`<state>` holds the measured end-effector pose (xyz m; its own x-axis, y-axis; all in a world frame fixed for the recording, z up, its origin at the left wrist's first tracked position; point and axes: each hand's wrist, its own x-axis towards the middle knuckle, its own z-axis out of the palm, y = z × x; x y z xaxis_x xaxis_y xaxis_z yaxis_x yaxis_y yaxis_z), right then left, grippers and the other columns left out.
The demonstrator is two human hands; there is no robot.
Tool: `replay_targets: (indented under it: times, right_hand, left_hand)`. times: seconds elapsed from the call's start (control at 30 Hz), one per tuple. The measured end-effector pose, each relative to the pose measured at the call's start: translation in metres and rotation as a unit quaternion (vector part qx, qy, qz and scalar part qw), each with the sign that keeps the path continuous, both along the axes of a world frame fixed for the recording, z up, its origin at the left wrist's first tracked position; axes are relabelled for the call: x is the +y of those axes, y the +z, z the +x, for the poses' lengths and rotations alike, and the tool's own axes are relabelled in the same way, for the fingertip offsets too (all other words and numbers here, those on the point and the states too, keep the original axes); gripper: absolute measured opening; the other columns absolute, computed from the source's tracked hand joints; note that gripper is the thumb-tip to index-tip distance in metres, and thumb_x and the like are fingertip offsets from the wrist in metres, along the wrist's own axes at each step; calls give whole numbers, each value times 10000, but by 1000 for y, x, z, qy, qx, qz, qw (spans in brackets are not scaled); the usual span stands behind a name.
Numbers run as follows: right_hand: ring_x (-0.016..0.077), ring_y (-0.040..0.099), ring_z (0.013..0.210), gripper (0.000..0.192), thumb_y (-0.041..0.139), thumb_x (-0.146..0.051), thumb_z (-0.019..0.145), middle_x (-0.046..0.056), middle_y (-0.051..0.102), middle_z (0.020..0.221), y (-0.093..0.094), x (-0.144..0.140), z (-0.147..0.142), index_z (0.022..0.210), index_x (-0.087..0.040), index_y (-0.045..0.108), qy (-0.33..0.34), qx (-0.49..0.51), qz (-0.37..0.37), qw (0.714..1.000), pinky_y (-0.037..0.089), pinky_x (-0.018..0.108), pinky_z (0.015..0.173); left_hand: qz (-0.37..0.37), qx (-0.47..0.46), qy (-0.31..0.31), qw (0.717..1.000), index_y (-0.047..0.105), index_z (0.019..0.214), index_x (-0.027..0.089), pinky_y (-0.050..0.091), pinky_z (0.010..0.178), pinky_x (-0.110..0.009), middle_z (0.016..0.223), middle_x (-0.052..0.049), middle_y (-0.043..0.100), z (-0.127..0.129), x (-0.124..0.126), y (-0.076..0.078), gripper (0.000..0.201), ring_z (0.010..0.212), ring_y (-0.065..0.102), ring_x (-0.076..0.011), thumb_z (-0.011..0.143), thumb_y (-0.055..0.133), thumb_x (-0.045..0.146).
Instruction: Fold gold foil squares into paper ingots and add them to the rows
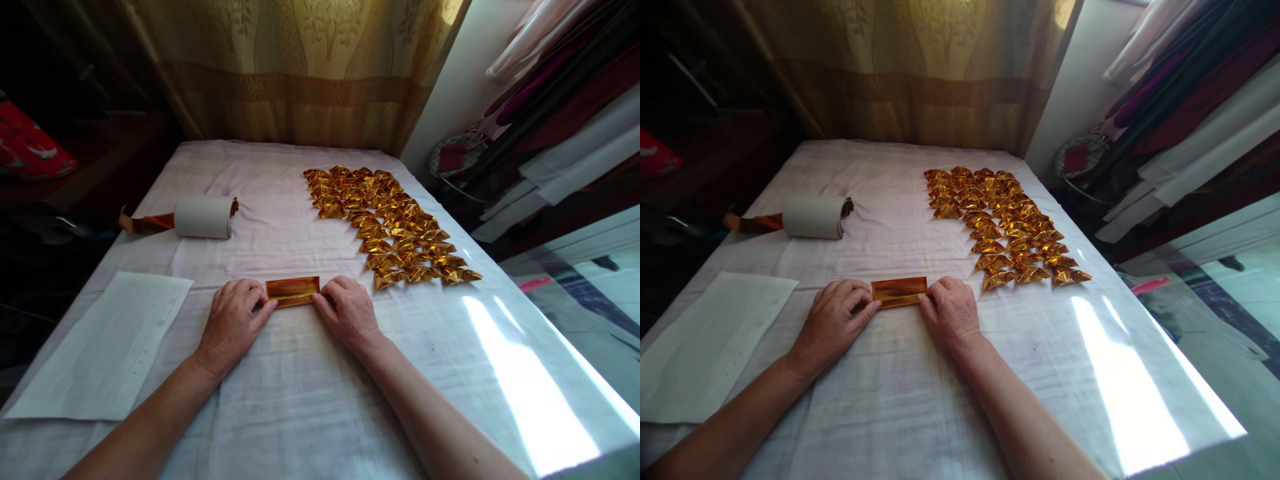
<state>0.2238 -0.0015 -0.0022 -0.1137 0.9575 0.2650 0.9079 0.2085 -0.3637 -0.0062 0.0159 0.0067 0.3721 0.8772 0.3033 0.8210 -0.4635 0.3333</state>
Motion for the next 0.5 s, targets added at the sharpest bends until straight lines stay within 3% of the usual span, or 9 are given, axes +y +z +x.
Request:
replay_targets:
  times: [0.5]
  right_hand:
    - [201, 567, 824, 225, 582, -340, 937, 44, 640, 830, 0, -1, -6, 759, -208, 623, -33, -31, -18, 999, 345, 315, 730]
  left_hand:
    - [-8, 6, 15, 1000, 580, 714, 216, 408, 814, -393, 946, -46, 663, 3, 1, 1, 210, 908, 568, -237, 901, 565, 311]
